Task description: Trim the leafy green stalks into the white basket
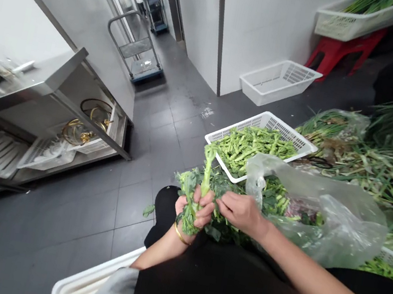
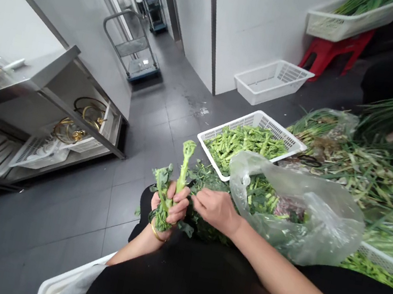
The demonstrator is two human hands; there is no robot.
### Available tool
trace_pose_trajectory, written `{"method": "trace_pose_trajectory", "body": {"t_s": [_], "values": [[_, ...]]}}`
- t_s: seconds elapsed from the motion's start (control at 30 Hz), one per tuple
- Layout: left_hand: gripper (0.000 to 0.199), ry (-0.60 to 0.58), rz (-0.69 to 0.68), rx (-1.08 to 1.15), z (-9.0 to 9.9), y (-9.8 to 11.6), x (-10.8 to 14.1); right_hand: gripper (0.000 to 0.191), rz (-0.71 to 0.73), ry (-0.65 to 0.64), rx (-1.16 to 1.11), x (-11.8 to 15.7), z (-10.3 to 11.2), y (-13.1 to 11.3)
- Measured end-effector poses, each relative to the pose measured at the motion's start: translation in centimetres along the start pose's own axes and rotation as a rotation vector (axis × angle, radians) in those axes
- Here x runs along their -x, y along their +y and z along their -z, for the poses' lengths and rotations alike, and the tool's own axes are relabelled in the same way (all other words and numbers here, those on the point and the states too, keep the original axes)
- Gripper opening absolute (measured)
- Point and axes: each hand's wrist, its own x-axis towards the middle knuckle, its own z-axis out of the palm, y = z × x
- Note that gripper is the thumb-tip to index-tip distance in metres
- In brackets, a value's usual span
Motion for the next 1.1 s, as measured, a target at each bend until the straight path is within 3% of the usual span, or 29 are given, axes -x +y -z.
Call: {"method": "trace_pose_trajectory", "body": {"t_s": [0.17, 0.23, 0.33, 0.4, 0.47, 0.5, 0.57, 0.67, 0.7, 0.77, 0.83, 0.93, 1.03, 1.1], "values": [[0.047, -0.024, 0.165, -0.043, 0.9, -0.5, -0.6, 0.034, -0.334, -0.241, -0.579, -0.5, 0.6, 0.8], [0.041, -0.061, 0.212, -0.035, 1.1, -1.2, -0.9, 0.038, -0.43, -0.249, -0.761, -1.8, 1.5, 1.3], [0.033, -0.045, 0.245, -0.027, 1.2, -1.8, -1.6, 0.044, -0.64, -0.027, -0.87, -4.2, 4.4, 4.1], [0.03, 0.043, 0.25, -0.051, 1.2, -1.8, -2.3, 0.043, -0.777, 0.157, -0.768, -5.7, 7.0, 6.8], [0.028, 0.144, 0.235, -0.093, 1.4, -1.5, -3.1, 0.047, -0.861, 0.228, -0.55, -6.5, 8.8, 8.9], [0.029, 0.177, 0.233, -0.117, 1.4, -1.4, -3.5, 0.049, -0.868, 0.2, -0.476, -6.4, 9.1, 9.4], [0.033, 0.2, 0.229, -0.17, 1.3, -1.3, -4.2, 0.051, -0.816, 0.02, -0.455, -5.2, 8.1, 8.8], [0.04, 0.184, 0.194, -0.254, 0.7, -1.4, -4.9, 0.044, -0.654, -0.27, -0.579, -2.2, 4.3, 5.7], [0.041, 0.177, 0.18, -0.281, 0.4, -1.6, -5.0, 0.043, -0.61, -0.265, -0.608, -1.3, 3.0, 4.8], [0.045, 0.148, 0.173, -0.334, 0.0, -1.9, -4.9, 0.044, -0.568, -0.136, -0.642, -0.4, 1.2, 3.8], [0.044, 0.116, 0.161, -0.393, -0.3, -2.2, -4.6, 0.043, -0.573, 0.007, -0.652, -0.4, 0.6, 3.6], [0.038, 0.138, 0.087, -0.441, -0.3, -2.6, -4.1, 0.039, -0.532, 0.102, -0.572, -0.4, 0.5, 3.1], [0.034, 0.237, -0.08, -0.421, -0.2, -2.5, -3.8, 0.03, -0.264, 0.164, -0.33, 1.1, -0.3, 0.7], [0.032, 0.272, -0.198, -0.453, -0.2, -2.2, -3.5, 0.026, -0.03, 0.097, -0.225, 2.6, -0.8, -0.8]]}}
